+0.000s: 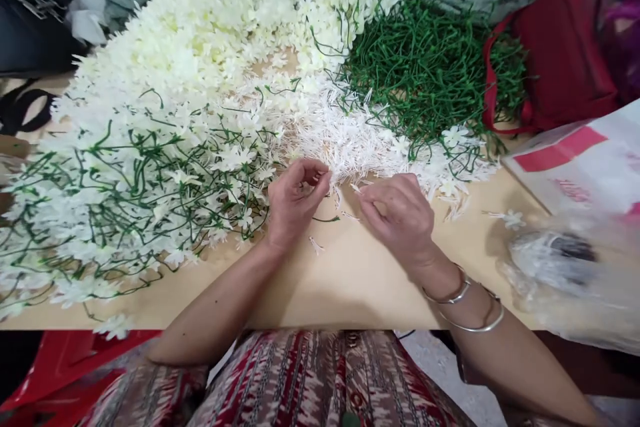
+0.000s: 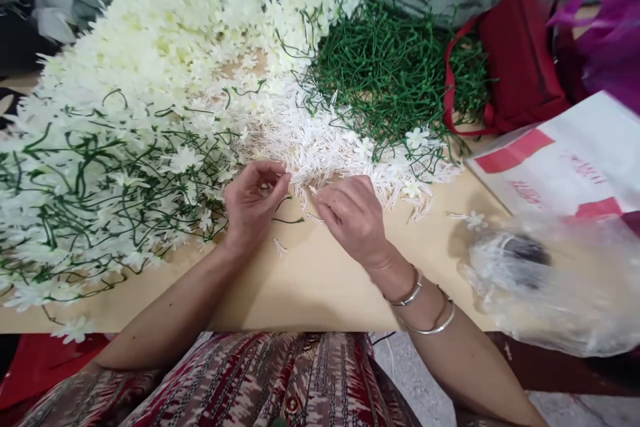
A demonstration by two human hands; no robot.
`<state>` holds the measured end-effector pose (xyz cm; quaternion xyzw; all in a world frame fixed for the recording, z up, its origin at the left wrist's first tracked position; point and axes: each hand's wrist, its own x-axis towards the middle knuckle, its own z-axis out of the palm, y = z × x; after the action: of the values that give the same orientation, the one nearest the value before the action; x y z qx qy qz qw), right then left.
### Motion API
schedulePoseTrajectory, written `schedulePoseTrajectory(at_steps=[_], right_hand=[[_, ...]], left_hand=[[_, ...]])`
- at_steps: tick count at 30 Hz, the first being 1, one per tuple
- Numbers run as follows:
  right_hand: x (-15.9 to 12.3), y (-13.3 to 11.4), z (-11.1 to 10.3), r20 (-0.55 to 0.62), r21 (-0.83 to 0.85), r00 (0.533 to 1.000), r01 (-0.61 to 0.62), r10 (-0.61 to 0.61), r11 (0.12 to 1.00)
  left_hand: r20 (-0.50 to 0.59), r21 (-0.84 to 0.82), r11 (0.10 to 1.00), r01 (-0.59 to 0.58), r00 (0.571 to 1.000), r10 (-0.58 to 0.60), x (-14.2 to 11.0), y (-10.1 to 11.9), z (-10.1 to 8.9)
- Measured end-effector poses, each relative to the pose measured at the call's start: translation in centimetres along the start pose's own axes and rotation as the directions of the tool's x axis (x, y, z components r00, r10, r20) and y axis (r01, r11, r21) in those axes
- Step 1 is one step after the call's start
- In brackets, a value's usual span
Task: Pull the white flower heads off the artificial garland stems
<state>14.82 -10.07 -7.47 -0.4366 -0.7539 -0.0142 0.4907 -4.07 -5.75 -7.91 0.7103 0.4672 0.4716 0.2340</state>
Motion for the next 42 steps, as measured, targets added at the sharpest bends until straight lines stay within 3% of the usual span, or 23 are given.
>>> schedulePoseTrajectory(at_steps=[9,17,22,25,32,37,39,42], right_hand=[[0.2,-1.3,0.1,-0.042,0.104,0.999,-0.029,0.034,0.994],[0.4,-2.6,0.2,-0.045,0.155,0.981,-0.180,0.189,0.971],[0.4,-2.7,0.3,0.002,0.239,0.900,-0.424,0.436,0.874],[0.4,-3.2,0.1,-0.031,0.273,0.851,-0.497,0.524,0.823],[0.1,-4.3,0.6,-0.079,0.253,0.847,-0.494,0.526,0.832],[-0.1,-3.9,1.3,-0.108,0.234,0.829,-0.515,0.548,0.825],[-0.1,-3.9,1.3,-0.126,0.170,0.862,-0.469,0.491,0.867],[-0.1,-3.9,1.2,-0.145,-0.037,0.940,-0.319,0.311,0.947]], left_hand=[[-0.063,0.011,0.995,-0.099,0.993,0.100,0.0,-0.2,-0.3],[0.091,-0.151,0.989,-0.007,0.996,0.021,-0.8,-0.2,0.0],[0.206,-0.232,0.972,0.030,0.978,0.018,-1.0,0.5,-0.2],[0.226,-0.299,0.952,0.059,0.974,0.011,-1.1,0.5,-0.2],[0.212,-0.388,0.916,0.097,0.977,-0.014,-1.4,0.0,0.2],[0.242,-0.349,0.933,0.091,0.970,-0.004,-1.2,0.1,0.0],[0.253,-0.326,0.943,0.068,0.967,0.018,-1.1,0.2,-0.2],[0.257,-0.307,0.952,0.010,0.964,0.073,-1.0,0.4,-0.4]])
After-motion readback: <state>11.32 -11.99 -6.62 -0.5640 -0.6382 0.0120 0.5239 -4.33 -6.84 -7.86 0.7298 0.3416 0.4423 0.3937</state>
